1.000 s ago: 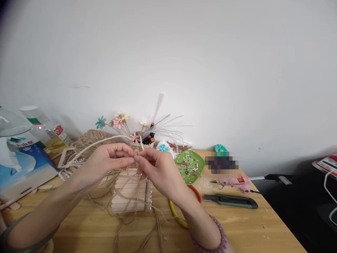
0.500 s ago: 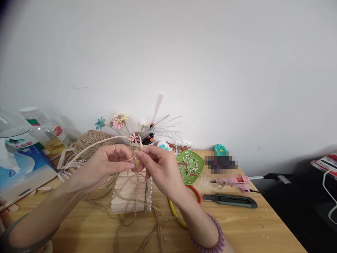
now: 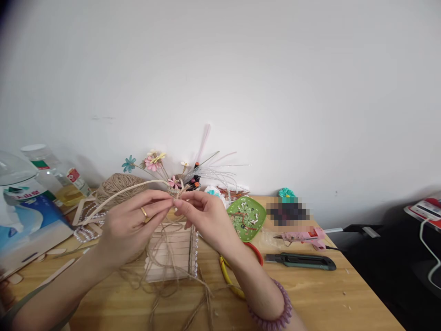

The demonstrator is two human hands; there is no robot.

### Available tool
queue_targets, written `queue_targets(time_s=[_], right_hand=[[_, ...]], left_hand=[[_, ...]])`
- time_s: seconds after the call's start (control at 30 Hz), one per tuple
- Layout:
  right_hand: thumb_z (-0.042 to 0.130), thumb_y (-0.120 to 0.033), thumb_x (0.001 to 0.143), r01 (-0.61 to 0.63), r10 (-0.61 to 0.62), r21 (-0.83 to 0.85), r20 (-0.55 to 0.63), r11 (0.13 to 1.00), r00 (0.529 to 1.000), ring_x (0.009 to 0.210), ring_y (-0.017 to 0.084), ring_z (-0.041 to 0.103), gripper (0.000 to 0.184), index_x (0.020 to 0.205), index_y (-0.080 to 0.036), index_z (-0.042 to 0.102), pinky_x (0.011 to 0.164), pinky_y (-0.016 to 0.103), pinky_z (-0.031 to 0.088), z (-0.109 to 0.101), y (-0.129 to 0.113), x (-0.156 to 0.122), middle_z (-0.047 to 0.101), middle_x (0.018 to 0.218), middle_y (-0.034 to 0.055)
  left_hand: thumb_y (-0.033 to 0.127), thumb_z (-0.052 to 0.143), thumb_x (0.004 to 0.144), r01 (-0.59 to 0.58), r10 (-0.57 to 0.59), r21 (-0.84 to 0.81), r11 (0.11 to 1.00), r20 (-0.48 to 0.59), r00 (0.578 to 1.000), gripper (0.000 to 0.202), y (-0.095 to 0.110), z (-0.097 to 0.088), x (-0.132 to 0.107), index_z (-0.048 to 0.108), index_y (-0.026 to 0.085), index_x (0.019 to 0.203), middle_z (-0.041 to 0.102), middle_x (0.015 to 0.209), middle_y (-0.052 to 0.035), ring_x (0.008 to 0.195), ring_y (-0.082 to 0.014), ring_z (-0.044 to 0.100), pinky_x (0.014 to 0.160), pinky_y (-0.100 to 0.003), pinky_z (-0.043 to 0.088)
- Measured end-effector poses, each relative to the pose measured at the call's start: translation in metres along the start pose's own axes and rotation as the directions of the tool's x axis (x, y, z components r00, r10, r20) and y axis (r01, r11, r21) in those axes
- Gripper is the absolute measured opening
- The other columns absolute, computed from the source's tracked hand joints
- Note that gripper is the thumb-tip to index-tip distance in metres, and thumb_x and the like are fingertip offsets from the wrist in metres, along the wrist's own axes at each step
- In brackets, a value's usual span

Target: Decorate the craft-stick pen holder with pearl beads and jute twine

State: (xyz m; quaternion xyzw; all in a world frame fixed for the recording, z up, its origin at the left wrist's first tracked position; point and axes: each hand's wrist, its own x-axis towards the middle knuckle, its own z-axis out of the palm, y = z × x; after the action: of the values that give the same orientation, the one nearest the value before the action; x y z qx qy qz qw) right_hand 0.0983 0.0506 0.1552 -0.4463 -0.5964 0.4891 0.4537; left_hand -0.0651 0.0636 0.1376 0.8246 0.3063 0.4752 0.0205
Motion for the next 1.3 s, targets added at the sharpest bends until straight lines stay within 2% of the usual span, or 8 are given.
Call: queue_targets(time_s=[0.2, 0.33, 0.4, 0.47, 0.53, 0.63, 0.93, 1.3], right_hand=[[0.066, -0.041, 0.075, 0.004, -0.003, 0.029, -0.027, 1.0, 1.0, 0.047, 0.005, 0.039, 0.026, 0.074, -0.015, 0.067, 0.043, 0.019, 0.029, -0.001, 0.006, 0.001, 0.055, 0.058, -0.0033], [0.064, -0.039, 0.076, 0.0, 0.0, 0.007, -0.027, 1.0, 1.0, 0.046, 0.005, 0.037, 0.025, 0.07, -0.015, 0.063, 0.043, 0.019, 0.027, -0.001, 0.005, 0.0, 0.054, 0.055, -0.0039], [0.062, -0.037, 0.077, -0.005, 0.005, -0.018, -0.024, 1.0, 1.0, 0.046, 0.005, 0.036, 0.024, 0.068, -0.015, 0.061, 0.043, 0.019, 0.026, 0.001, 0.004, -0.001, 0.053, 0.054, -0.004], [0.061, -0.032, 0.077, -0.001, -0.001, -0.048, -0.031, 0.999, 1.0, 0.047, 0.005, 0.036, 0.021, 0.066, -0.015, 0.059, 0.044, 0.019, 0.025, 0.002, 0.003, -0.002, 0.051, 0.054, -0.0043], [0.061, -0.028, 0.075, 0.016, -0.019, -0.078, -0.034, 0.997, 0.999, 0.048, 0.006, 0.037, 0.017, 0.064, -0.015, 0.058, 0.045, 0.019, 0.026, 0.004, 0.003, -0.002, 0.05, 0.055, -0.0044], [0.06, -0.024, 0.073, 0.039, -0.041, -0.107, -0.014, 0.994, 0.999, 0.05, 0.006, 0.039, 0.015, 0.062, -0.015, 0.056, 0.046, 0.019, 0.028, 0.005, 0.004, -0.001, 0.049, 0.055, -0.0043], [0.059, -0.031, 0.076, 0.023, -0.017, -0.171, 0.036, 0.985, 0.999, 0.051, 0.008, 0.043, 0.019, 0.067, -0.015, 0.06, 0.047, 0.02, 0.031, 0.003, 0.005, -0.003, 0.053, 0.057, -0.0024], [0.056, -0.02, 0.074, 0.05, -0.045, -0.28, 0.023, 0.959, 0.999, 0.048, 0.006, 0.037, 0.013, 0.062, -0.016, 0.054, 0.044, 0.018, 0.027, 0.003, 0.004, -0.005, 0.045, 0.053, -0.0058]], left_hand=[[0.01, 0.052, 0.083, -0.123, 0.122, 0.049, 0.991, 0.036, 0.992, 0.022, -0.003, 0.001, -0.003, 0.071, 0.013, 0.094, 0.072, 0.097, -0.0132, 0.091, -0.0197, 0.065, 0.083, -0.028, 0.051], [0.016, 0.058, 0.079, 0.111, -0.103, -0.216, 0.97, 0.047, 0.994, 0.013, 0.001, -0.004, 0.002, 0.071, 0.015, 0.082, 0.072, 0.088, -0.0089, 0.082, -0.0178, 0.066, 0.076, -0.027, 0.052], [0.021, 0.059, 0.079, 0.378, -0.346, -0.414, 0.828, 0.154, 0.926, 0.01, 0.0, -0.006, 0.006, 0.066, 0.018, 0.072, 0.07, 0.078, -0.0032, 0.075, -0.0156, 0.064, 0.07, -0.025, 0.052], [0.025, 0.064, 0.077, 0.583, -0.497, -0.562, 0.586, 0.319, 0.807, 0.007, -0.003, -0.007, 0.009, 0.063, 0.02, 0.074, 0.067, 0.074, 0.001, 0.071, -0.0135, 0.063, 0.066, -0.023, 0.051], [0.026, 0.07, 0.073, 0.68, -0.522, -0.623, 0.386, 0.461, 0.718, 0.014, -0.007, -0.007, 0.01, 0.063, 0.021, 0.084, 0.067, 0.077, 0.0022, 0.072, -0.0127, 0.062, 0.066, -0.022, 0.05], [0.022, 0.073, 0.07, 0.738, -0.459, -0.618, 0.271, 0.591, 0.663, 0.021, -0.011, -0.007, 0.01, 0.065, 0.02, 0.089, 0.068, 0.082, 0.0016, 0.078, -0.0123, 0.061, 0.071, -0.022, 0.049], [0.017, 0.073, 0.068, 0.787, -0.384, -0.547, 0.285, 0.688, 0.616, 0.013, -0.013, -0.009, 0.013, 0.065, 0.019, 0.079, 0.064, 0.075, 0.002, 0.075, -0.0119, 0.059, 0.071, -0.022, 0.047], [0.019, 0.069, 0.07, 0.759, -0.445, -0.523, 0.388, 0.614, 0.651, 0.01, -0.018, -0.013, 0.011, 0.075, 0.023, 0.075, 0.069, 0.079, 0.0014, 0.075, -0.0123, 0.06, 0.071, -0.022, 0.046]])
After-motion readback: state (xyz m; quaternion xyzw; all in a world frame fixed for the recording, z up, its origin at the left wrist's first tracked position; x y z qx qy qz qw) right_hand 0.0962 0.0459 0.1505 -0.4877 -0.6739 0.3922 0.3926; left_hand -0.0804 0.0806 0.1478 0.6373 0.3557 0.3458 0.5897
